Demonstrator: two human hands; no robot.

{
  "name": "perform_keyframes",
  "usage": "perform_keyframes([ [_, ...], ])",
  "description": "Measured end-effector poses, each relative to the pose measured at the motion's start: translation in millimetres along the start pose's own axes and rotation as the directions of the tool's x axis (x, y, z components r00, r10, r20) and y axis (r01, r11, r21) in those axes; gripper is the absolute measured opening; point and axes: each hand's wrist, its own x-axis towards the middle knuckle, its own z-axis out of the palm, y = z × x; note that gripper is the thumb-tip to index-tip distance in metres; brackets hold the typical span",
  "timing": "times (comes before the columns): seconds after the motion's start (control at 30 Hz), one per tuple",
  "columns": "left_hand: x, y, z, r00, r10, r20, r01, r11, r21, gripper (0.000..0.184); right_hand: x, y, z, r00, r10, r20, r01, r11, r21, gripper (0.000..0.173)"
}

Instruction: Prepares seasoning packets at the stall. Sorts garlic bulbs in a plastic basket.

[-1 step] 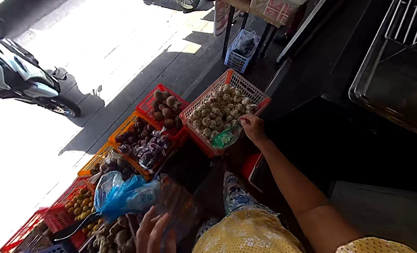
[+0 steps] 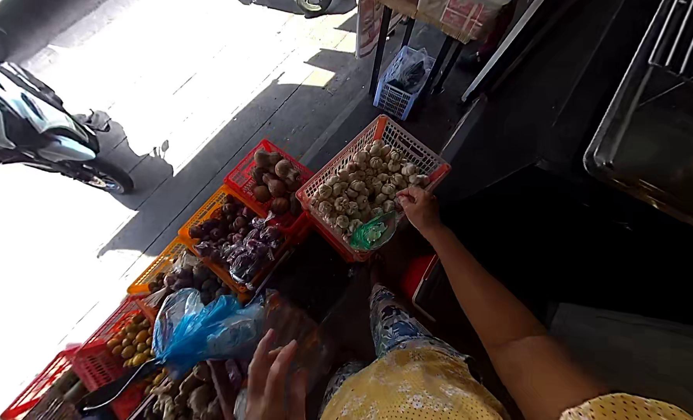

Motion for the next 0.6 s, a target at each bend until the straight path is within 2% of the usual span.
perform_keyframes([
  [0.1, 55.0, -10.7, 69.6, 0.962, -0.062, 0.268, 0.092, 0.991, -0.099, 0.039, 69.5, 26.8, 13.6, 0.982, 0.133, 0.134, -0.137, 0.99, 0.022, 0.024],
  [0.2, 116.4, -14.8, 123.7, 0.921, -0.072, 0.383, 0.154, 0.97, -0.187, 0.036, 124.1, 50.6, 47.8, 0.943, 0.152, 0.295, -0.138, 0.988, -0.068, 0.026],
  [0.3, 186.5, -24.3, 174.4, 0.92, -0.066, 0.386, 0.182, 0.946, -0.27, 0.033, 159.1, 68.4, 86.8, 0.891, 0.109, 0.441, -0.016, 0.978, -0.209, 0.036],
  [0.43, 268.4, -35.6, 230.6, 0.911, -0.138, 0.388, 0.229, 0.953, -0.199, 0.035, 184.2, 84.3, 128.6, 0.785, 0.072, 0.615, 0.207, 0.906, -0.37, 0.07],
  [0.47, 284.9, -40.2, 243.0, 0.908, -0.16, 0.387, 0.246, 0.952, -0.183, 0.034, 187.2, 84.2, 136.2, 0.782, 0.076, 0.619, 0.232, 0.885, -0.403, 0.072],
  [0.6, 329.6, -55.8, 289.0, 0.9, -0.21, 0.382, 0.286, 0.946, -0.155, 0.036, 188.7, 88.9, 157.4, 0.816, 0.071, 0.574, 0.278, 0.821, -0.498, 0.056],
])
